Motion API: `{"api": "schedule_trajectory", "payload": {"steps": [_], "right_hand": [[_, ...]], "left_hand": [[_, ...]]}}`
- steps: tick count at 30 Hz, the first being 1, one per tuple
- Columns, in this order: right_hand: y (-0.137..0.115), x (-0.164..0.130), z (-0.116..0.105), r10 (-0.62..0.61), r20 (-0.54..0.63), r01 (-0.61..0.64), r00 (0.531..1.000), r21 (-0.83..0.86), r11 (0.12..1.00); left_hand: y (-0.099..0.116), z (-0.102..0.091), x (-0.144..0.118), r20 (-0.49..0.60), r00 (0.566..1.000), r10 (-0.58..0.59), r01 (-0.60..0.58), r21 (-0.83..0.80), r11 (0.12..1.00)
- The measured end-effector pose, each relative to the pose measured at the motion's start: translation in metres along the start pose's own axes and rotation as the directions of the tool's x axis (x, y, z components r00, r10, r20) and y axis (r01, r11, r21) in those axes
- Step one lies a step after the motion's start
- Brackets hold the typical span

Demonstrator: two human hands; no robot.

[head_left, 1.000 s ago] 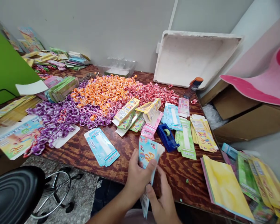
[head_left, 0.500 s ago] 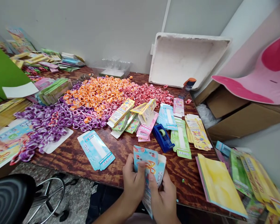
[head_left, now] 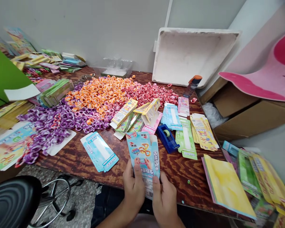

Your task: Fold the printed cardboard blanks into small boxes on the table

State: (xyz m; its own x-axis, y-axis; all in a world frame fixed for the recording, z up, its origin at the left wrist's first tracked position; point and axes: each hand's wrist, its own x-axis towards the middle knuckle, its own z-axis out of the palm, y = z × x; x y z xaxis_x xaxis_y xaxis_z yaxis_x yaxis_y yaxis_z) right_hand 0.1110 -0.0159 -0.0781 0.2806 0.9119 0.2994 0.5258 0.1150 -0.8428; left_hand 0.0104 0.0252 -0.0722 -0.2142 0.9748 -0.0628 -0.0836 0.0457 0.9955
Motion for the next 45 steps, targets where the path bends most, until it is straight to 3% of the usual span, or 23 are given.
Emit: {"api": "schedule_trajectory", "payload": {"steps": [4,7,11,13,16,18,20,21,23,25,27,29,31,33,34,36,37,38,39,41,42,43,45], "right_hand": [[0.000,0.006,-0.008,0.007,0.039,-0.008,0.999,0.032,0.999],[0.002,0.000,-0.013,-0.028,0.172,0.016,0.985,0.069,0.997],[0.013,-0.016,-0.008,-0.298,0.107,0.312,0.948,-0.153,0.938],[0.016,-0.020,-0.003,-0.378,0.065,0.381,0.923,-0.269,0.884],[0.015,-0.024,0.000,-0.415,0.166,0.446,0.895,-0.383,0.809],[0.014,-0.027,-0.004,-0.505,0.250,0.563,0.826,-0.356,0.746],[0.015,-0.028,-0.012,-0.575,0.204,0.611,0.792,-0.276,0.742],[0.017,-0.028,-0.017,-0.560,0.113,0.569,0.821,-0.246,0.785],[0.021,-0.023,-0.025,-0.401,-0.080,0.385,0.912,-0.167,0.908],[0.023,-0.015,-0.031,-0.291,-0.132,0.286,0.948,-0.053,0.957],[0.022,-0.006,-0.035,-0.337,-0.052,0.339,0.940,0.035,0.940],[0.020,0.002,-0.039,-0.381,0.079,0.373,0.921,0.095,0.923],[0.017,0.009,-0.044,-0.309,0.225,0.274,0.924,0.175,0.946],[0.014,0.017,-0.051,-0.187,0.419,0.074,0.888,0.273,0.959],[0.012,0.020,-0.055,-0.138,0.522,-0.049,0.842,0.329,0.943],[0.011,0.027,-0.062,-0.109,0.692,-0.258,0.714,0.405,0.877],[0.010,0.028,-0.065,-0.122,0.726,-0.326,0.677,0.444,0.835],[0.010,0.029,-0.066,-0.129,0.710,-0.365,0.692,0.499,0.786],[0.010,0.028,-0.067,-0.110,0.642,-0.376,0.759,0.569,0.731],[0.010,0.025,-0.066,0.002,0.453,-0.350,0.892,0.687,0.637],[0.010,0.024,-0.067,0.059,0.403,-0.349,0.913,0.699,0.624],[0.010,0.023,-0.067,0.093,0.419,-0.374,0.903,0.662,0.649],[0.011,0.025,-0.070,0.126,0.560,-0.439,0.819,0.471,0.765]], "left_hand": [[-0.012,-0.003,-0.008,0.064,0.996,-0.064,0.061,0.046,0.997],[-0.018,-0.005,-0.005,0.050,0.997,-0.066,0.063,0.054,0.997],[-0.016,-0.008,0.001,0.063,0.997,-0.038,0.034,0.060,0.998],[-0.014,-0.012,0.004,0.131,0.990,-0.043,0.044,0.002,0.999],[-0.011,-0.021,0.009,0.300,0.940,-0.163,0.225,-0.185,0.957],[-0.009,-0.026,0.011,0.367,0.887,-0.281,0.371,-0.203,0.906],[-0.005,-0.027,0.010,0.409,0.837,-0.363,0.460,-0.168,0.872],[-0.002,-0.026,0.008,0.453,0.804,-0.384,0.504,-0.178,0.845],[0.005,-0.021,0.004,0.570,0.710,-0.414,0.619,-0.224,0.753],[0.010,-0.016,-0.001,0.640,0.632,-0.436,0.712,-0.259,0.653],[0.013,-0.014,-0.003,0.667,0.588,-0.458,0.762,-0.268,0.589],[0.012,-0.016,-0.004,0.663,0.579,-0.475,0.778,-0.275,0.565],[0.009,-0.020,-0.005,0.663,0.564,-0.493,0.793,-0.268,0.548],[0.006,-0.024,-0.007,0.678,0.526,-0.513,0.817,-0.235,0.527],[0.005,-0.026,-0.009,0.703,0.482,-0.524,0.839,-0.198,0.506],[0.005,-0.027,-0.012,0.770,0.342,-0.538,0.890,-0.083,0.447],[0.006,-0.027,-0.013,0.796,0.272,-0.540,0.904,-0.019,0.426],[0.007,-0.027,-0.014,0.815,0.214,-0.539,0.908,0.037,0.417],[0.008,-0.027,-0.014,0.828,0.174,-0.533,0.904,0.081,0.420],[0.009,-0.026,-0.014,0.843,0.136,-0.521,0.892,0.124,0.434],[0.008,-0.026,-0.014,0.846,0.128,-0.518,0.893,0.130,0.432],[0.006,-0.025,-0.014,0.850,0.115,-0.514,0.898,0.132,0.420],[0.001,-0.023,-0.014,0.856,0.105,-0.506,0.911,0.122,0.395]]}}
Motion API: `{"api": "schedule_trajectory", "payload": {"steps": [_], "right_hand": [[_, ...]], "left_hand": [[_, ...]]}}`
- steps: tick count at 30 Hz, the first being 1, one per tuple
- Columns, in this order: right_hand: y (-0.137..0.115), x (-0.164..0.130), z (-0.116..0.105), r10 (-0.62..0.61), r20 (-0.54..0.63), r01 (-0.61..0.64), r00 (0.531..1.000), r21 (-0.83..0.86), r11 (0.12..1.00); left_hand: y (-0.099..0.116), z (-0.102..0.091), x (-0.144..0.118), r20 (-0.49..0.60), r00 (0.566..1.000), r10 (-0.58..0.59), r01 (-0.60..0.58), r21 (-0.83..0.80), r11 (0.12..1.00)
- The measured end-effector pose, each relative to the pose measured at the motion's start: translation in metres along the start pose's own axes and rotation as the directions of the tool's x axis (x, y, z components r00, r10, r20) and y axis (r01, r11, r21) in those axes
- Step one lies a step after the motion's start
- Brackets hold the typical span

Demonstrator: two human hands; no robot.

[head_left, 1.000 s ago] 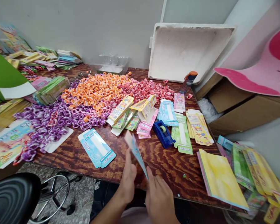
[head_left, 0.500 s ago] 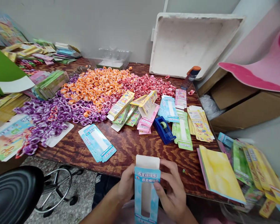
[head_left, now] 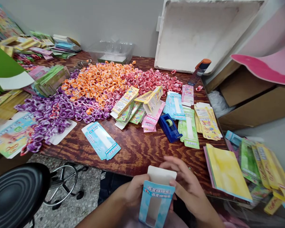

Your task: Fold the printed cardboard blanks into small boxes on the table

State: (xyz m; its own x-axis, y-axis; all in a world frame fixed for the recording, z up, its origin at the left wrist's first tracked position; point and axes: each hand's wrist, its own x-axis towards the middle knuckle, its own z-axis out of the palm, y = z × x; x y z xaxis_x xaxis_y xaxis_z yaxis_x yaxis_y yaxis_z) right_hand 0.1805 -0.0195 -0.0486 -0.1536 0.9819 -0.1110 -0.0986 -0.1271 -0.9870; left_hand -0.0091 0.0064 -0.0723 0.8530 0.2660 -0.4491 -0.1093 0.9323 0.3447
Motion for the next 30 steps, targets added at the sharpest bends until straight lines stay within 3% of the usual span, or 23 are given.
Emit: {"api": "schedule_trajectory", "payload": {"steps": [2,3,5,8,11,16,21,23,26,28,30], "right_hand": [[-0.004,0.003,-0.005,0.079,0.050,-0.067,0.996,-0.211,0.975],[-0.006,0.005,-0.007,0.059,0.044,-0.043,0.997,-0.299,0.953],[-0.010,0.011,-0.009,-0.099,0.056,0.113,0.994,-0.418,0.901],[-0.016,0.017,-0.008,-0.352,0.212,0.410,0.912,-0.441,0.798],[-0.022,0.018,-0.009,-0.350,0.370,0.500,0.861,-0.488,0.715],[-0.041,0.018,-0.017,-0.107,0.529,0.422,0.842,-0.521,0.742],[-0.044,0.019,-0.015,-0.069,0.540,0.392,0.839,-0.511,0.765],[-0.038,0.016,-0.010,-0.120,0.475,0.336,0.872,-0.401,0.852],[-0.026,0.011,-0.006,-0.073,0.306,0.109,0.949,-0.102,0.989],[-0.023,0.010,-0.007,-0.001,0.327,-0.018,0.945,0.055,0.998],[-0.025,0.010,-0.011,0.020,0.421,-0.042,0.907,0.043,0.998]], "left_hand": [[-0.003,-0.004,0.005,0.025,1.000,0.011,-0.011,-0.017,1.000],[-0.003,-0.006,0.008,0.044,0.999,0.024,-0.023,-0.020,1.000],[-0.003,-0.010,0.011,0.081,0.995,0.051,-0.050,-0.017,0.999],[0.001,-0.012,0.012,0.131,0.987,0.090,-0.096,0.033,0.995],[0.001,-0.011,0.009,0.163,0.981,0.106,-0.119,0.073,0.990],[-0.002,-0.004,0.003,0.191,0.969,0.157,-0.164,0.022,0.986],[0.002,0.001,0.002,0.158,0.966,0.205,-0.205,-0.018,0.979],[0.004,0.003,0.000,0.119,0.971,0.205,-0.206,-0.006,0.979],[0.010,0.006,-0.012,0.068,0.982,0.176,-0.184,0.147,0.972],[0.015,0.010,-0.022,0.061,0.984,0.168,-0.179,0.268,0.947],[0.020,0.012,-0.030,0.053,0.986,0.155,-0.164,0.328,0.930]]}}
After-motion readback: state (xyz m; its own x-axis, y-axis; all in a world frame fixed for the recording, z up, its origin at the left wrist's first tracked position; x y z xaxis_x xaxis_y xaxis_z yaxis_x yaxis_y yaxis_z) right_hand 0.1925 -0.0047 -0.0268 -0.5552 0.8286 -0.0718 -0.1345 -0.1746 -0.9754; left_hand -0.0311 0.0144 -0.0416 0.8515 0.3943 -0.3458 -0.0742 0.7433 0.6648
